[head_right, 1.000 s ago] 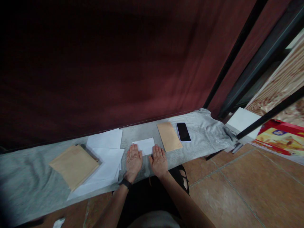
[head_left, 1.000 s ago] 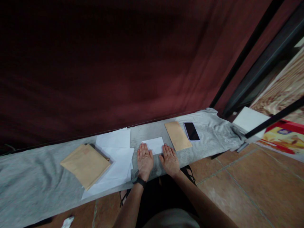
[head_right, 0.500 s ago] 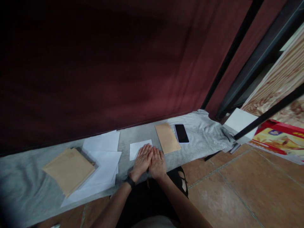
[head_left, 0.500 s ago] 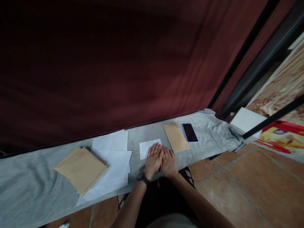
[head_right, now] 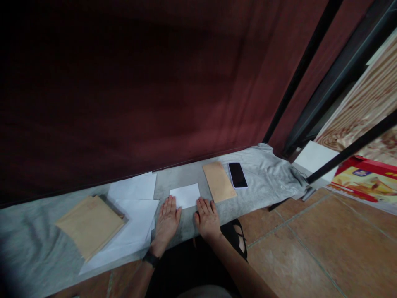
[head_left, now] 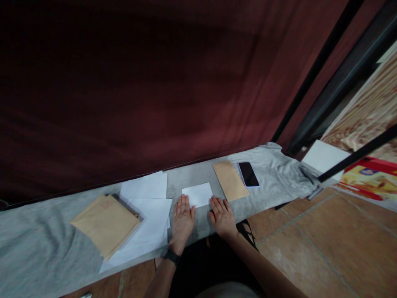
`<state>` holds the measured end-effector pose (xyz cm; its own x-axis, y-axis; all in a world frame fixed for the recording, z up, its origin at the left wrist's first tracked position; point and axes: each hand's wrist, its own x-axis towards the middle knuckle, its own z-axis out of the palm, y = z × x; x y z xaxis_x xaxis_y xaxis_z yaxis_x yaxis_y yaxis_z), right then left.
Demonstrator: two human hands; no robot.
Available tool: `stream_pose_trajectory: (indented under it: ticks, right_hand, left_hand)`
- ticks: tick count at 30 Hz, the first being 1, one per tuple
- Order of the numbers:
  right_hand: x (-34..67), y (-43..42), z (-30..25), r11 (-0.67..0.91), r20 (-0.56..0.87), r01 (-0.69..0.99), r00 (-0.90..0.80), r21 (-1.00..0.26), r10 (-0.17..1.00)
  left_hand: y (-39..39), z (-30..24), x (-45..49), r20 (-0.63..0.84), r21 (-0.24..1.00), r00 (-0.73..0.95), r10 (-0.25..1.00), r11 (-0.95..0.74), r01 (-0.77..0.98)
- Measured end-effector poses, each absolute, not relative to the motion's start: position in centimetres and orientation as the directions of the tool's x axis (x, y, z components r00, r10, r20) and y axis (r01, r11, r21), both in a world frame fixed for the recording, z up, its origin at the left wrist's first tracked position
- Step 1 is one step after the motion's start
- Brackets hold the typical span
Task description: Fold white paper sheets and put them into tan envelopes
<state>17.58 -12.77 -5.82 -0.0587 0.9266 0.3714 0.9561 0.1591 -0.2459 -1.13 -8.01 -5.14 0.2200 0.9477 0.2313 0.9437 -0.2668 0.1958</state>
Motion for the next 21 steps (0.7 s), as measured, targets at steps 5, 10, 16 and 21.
stream_pose_trajectory:
  ticks: [5,10,16,21]
  right_hand:
    - [17.5,-10.8,-4.3,0.19,0.303,0.962,-0.125,-0.196,0.945]
    - [17.4,-9.7,-3.9,0.218,0.285,0.967,-0.174,-0.132,0.943]
    - [16.9,-9.8,-3.9,0.217,0.298,0.966,-0.169,-0.137,0.939]
    - [16.5,-9.2,-2.2,0.213,0.278,0.865,-0.09,-0.455,0.956]
  left_hand:
    - [-8.1,-4.8,-2.0,0.21,0.223,0.286,0.935,-0.331,0.917]
    - [-6.9,-3.9,-2.4,0.122,0.252,0.434,0.893,-0.45,0.857]
    - [-6.8,-2.3,-2.2,0.122,0.219,0.461,0.879,-0.476,0.851]
    - [-7.1,0.6,-1.7,0.157,0.224,0.46,0.874,-0.485,0.845]
